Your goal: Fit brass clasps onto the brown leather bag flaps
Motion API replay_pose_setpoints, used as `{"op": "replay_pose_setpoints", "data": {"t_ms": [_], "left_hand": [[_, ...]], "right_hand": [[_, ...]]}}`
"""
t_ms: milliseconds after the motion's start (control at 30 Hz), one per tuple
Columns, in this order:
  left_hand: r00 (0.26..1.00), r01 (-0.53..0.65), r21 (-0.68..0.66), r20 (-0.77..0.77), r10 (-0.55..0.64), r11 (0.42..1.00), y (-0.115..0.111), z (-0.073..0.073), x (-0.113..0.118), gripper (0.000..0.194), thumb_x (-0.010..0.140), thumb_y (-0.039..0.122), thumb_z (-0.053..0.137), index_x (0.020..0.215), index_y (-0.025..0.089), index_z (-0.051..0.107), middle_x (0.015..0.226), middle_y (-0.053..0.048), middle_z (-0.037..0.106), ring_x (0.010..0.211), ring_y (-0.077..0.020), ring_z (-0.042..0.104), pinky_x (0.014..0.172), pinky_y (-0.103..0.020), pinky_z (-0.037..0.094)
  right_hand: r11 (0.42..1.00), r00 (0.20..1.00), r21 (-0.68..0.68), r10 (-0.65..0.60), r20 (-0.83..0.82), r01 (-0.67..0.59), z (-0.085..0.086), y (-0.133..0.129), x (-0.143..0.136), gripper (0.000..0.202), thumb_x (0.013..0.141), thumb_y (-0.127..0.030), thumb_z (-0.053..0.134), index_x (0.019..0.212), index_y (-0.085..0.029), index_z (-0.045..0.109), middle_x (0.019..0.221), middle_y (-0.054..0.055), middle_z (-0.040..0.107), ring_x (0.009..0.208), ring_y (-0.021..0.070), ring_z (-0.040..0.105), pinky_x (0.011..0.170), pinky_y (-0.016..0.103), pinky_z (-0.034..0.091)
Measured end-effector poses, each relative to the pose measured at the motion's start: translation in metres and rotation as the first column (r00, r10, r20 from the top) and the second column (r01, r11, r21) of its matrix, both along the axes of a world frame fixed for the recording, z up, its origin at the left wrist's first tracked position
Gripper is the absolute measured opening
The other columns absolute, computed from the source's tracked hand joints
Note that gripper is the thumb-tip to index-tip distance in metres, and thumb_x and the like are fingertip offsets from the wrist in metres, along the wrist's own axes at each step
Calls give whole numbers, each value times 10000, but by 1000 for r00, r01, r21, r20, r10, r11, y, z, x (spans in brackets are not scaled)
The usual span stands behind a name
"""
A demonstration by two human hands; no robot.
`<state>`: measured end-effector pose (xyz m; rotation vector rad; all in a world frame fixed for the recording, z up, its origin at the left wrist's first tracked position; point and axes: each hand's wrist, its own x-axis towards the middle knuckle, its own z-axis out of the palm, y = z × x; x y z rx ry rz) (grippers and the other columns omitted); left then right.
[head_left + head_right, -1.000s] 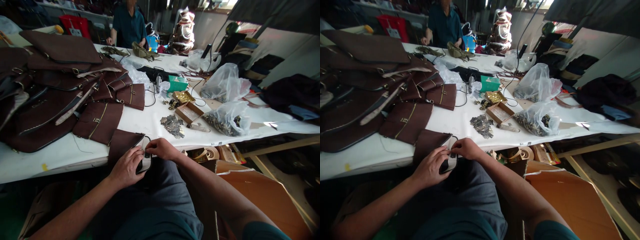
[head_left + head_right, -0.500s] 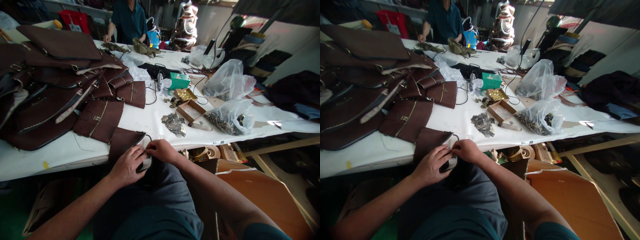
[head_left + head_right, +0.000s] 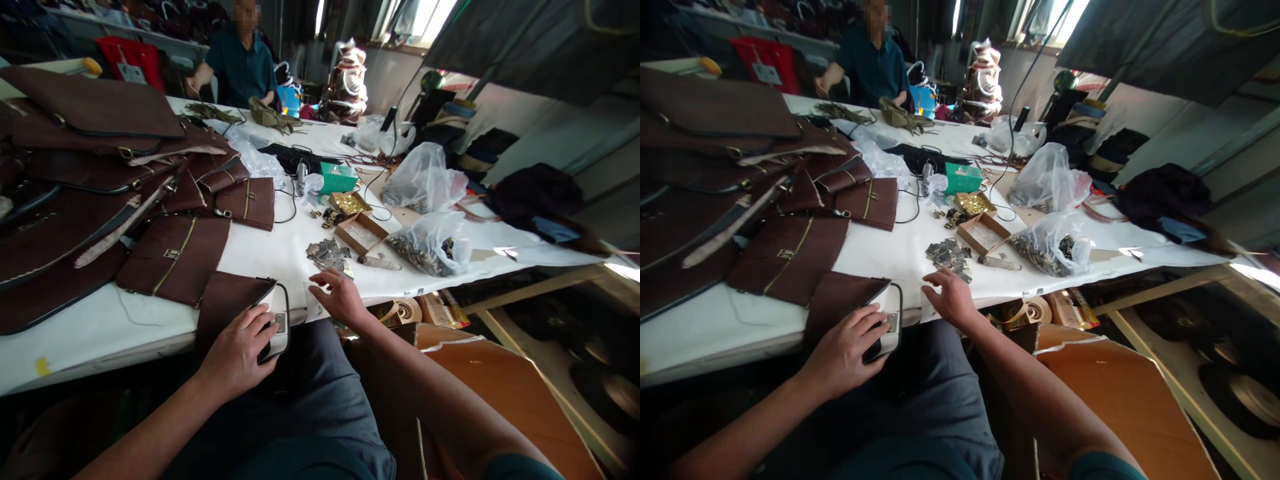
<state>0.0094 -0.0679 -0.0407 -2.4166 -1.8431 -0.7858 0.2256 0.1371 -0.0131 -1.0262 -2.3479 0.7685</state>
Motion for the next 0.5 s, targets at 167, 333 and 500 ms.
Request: {"op": "replay_pose_setpoints", "data": {"t_ms": [167, 333, 500], "left_hand": [[1000, 11, 31, 13, -11, 999, 1, -3, -1, 382, 878, 261, 757, 1253, 190, 742, 1356, -133, 736, 1379, -369, 603, 1158, -560, 552], [1000, 7, 17, 3, -7, 1000, 0, -1, 0, 383, 890, 300, 769, 1258, 195, 742, 1343, -133, 740, 1385, -370, 600, 1161, -555, 543], [1000, -4, 6, 21, 4, 1000, 1, 1, 0, 395, 873, 299, 800, 1250, 189, 751, 1322, -130, 748, 1375, -361, 601, 1178, -547, 528]], "right_hand": [[890, 850, 344, -413, 328, 300, 3, 81, 77, 347, 982, -316, 644, 1289, -209, 764, 1354, 157, 730, 1245, 350, 637, 1036, 469, 465], [899, 803, 369, -395, 446, 238, -15, 116, 116, 461, 962, -470, 675, 1339, -211, 734, 1322, 187, 732, 1249, 388, 614, 1056, 499, 415], [905, 901, 211, -404, 157, 369, -5, 95, 104, 445, 995, -540, 569, 1243, -195, 702, 1170, 176, 740, 1070, 336, 659, 907, 436, 495]]}}
